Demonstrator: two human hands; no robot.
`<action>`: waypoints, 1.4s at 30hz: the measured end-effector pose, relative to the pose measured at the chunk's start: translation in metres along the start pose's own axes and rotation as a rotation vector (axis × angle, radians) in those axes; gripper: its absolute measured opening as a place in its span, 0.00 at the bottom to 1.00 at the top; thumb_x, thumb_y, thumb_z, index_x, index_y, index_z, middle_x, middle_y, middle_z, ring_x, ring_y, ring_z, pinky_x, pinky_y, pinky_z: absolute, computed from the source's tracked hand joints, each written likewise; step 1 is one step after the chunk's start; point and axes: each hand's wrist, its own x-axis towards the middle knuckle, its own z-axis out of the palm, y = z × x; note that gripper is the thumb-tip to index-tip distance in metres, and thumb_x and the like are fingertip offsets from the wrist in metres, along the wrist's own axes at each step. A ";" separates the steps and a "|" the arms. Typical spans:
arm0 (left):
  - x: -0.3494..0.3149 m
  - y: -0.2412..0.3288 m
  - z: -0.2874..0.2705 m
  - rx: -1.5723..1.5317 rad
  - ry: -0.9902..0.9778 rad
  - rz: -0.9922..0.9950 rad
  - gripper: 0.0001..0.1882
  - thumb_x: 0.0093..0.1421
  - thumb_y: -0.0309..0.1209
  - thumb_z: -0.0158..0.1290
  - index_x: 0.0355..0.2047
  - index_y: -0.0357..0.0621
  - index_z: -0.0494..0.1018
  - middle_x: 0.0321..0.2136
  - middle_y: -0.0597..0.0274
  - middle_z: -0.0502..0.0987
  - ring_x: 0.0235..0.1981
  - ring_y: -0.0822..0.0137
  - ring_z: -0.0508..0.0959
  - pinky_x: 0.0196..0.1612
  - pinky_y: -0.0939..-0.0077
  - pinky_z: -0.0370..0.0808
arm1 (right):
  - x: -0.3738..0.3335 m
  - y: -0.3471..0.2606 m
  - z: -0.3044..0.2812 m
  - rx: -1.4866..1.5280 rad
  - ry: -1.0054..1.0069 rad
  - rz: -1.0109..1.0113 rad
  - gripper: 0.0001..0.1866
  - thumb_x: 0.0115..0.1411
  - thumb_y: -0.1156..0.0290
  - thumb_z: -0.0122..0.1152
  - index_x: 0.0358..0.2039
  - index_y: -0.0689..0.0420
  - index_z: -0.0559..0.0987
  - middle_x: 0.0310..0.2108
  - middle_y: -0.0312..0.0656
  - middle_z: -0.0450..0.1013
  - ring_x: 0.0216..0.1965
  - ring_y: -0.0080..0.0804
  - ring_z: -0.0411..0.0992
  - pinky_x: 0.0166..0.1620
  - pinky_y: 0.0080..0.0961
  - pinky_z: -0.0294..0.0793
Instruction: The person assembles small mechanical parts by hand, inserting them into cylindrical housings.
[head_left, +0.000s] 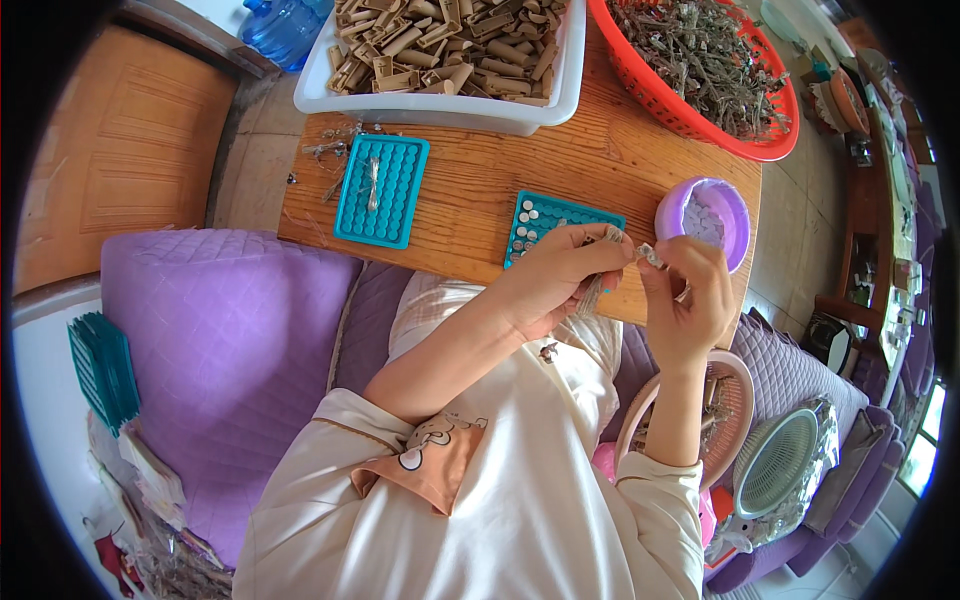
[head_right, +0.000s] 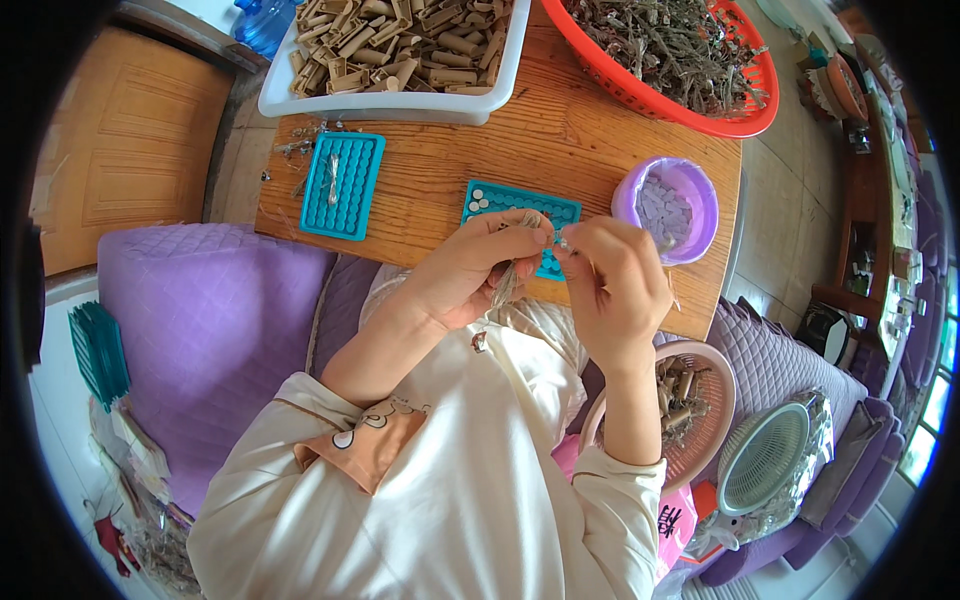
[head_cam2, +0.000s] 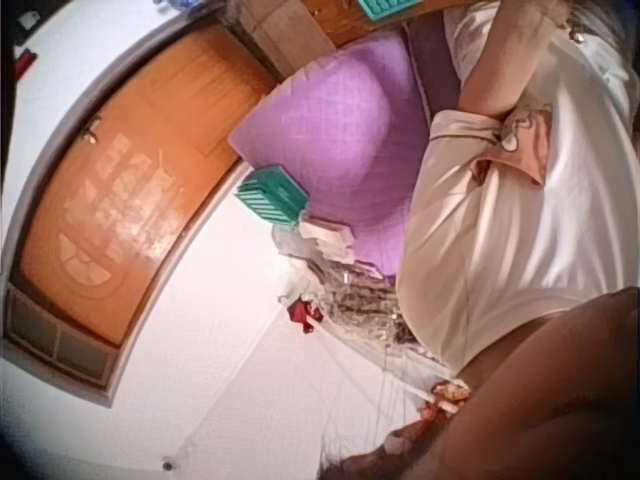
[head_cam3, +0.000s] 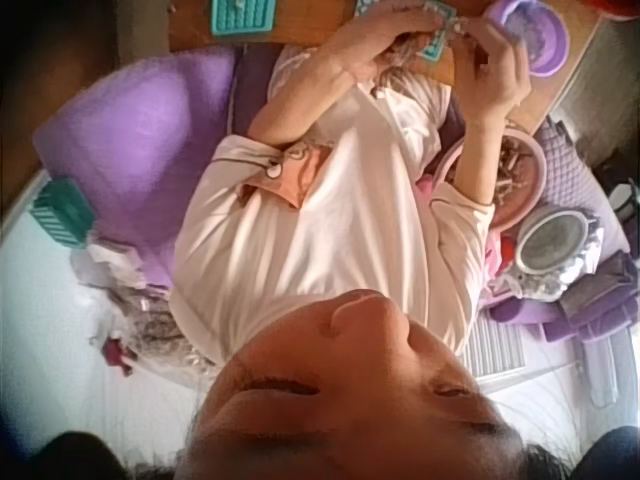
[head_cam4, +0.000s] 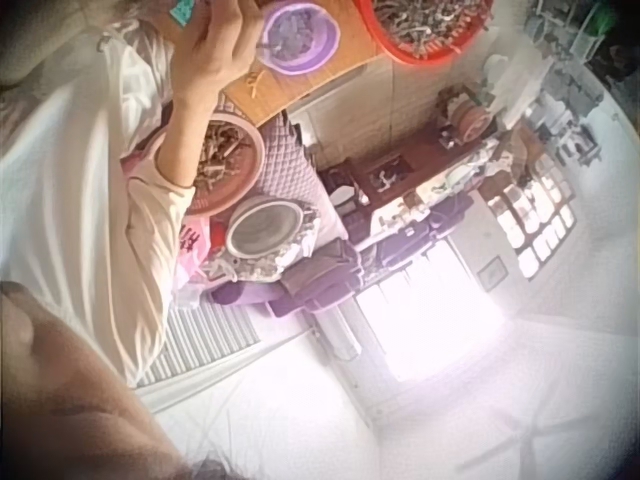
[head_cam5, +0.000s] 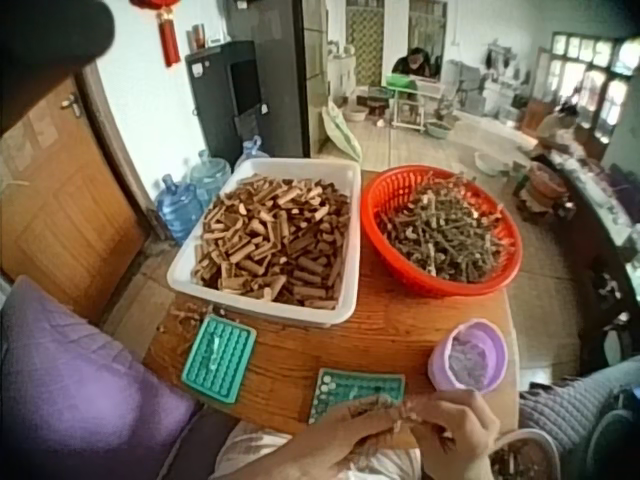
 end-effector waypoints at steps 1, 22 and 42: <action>0.001 -0.001 0.000 -0.016 -0.003 0.000 0.06 0.55 0.32 0.49 0.29 0.44 0.68 0.15 0.73 0.66 0.12 0.86 0.60 0.14 0.92 0.55 | 0.000 0.005 0.001 -0.078 0.000 -0.179 0.12 0.41 0.85 0.60 0.28 0.58 0.73 0.30 0.40 0.69 0.19 0.19 0.64 0.20 0.13 0.63; -0.001 -0.002 0.007 0.286 0.068 0.219 0.07 0.54 0.32 0.50 0.27 0.42 0.68 0.18 0.72 0.66 0.18 0.83 0.64 0.21 0.91 0.56 | 0.004 0.013 -0.002 -0.140 -0.085 -0.016 0.09 0.45 0.84 0.57 0.29 0.60 0.73 0.28 0.40 0.70 0.17 0.20 0.62 0.19 0.15 0.61; 0.098 0.015 -0.059 0.899 0.379 0.682 0.19 0.53 0.35 0.52 0.42 0.37 0.66 0.23 0.64 0.71 0.23 0.79 0.71 0.24 0.82 0.67 | -0.027 0.034 -0.002 0.404 0.176 0.390 0.09 0.51 0.78 0.58 0.33 0.62 0.70 0.25 0.33 0.69 0.20 0.12 0.61 0.22 0.07 0.58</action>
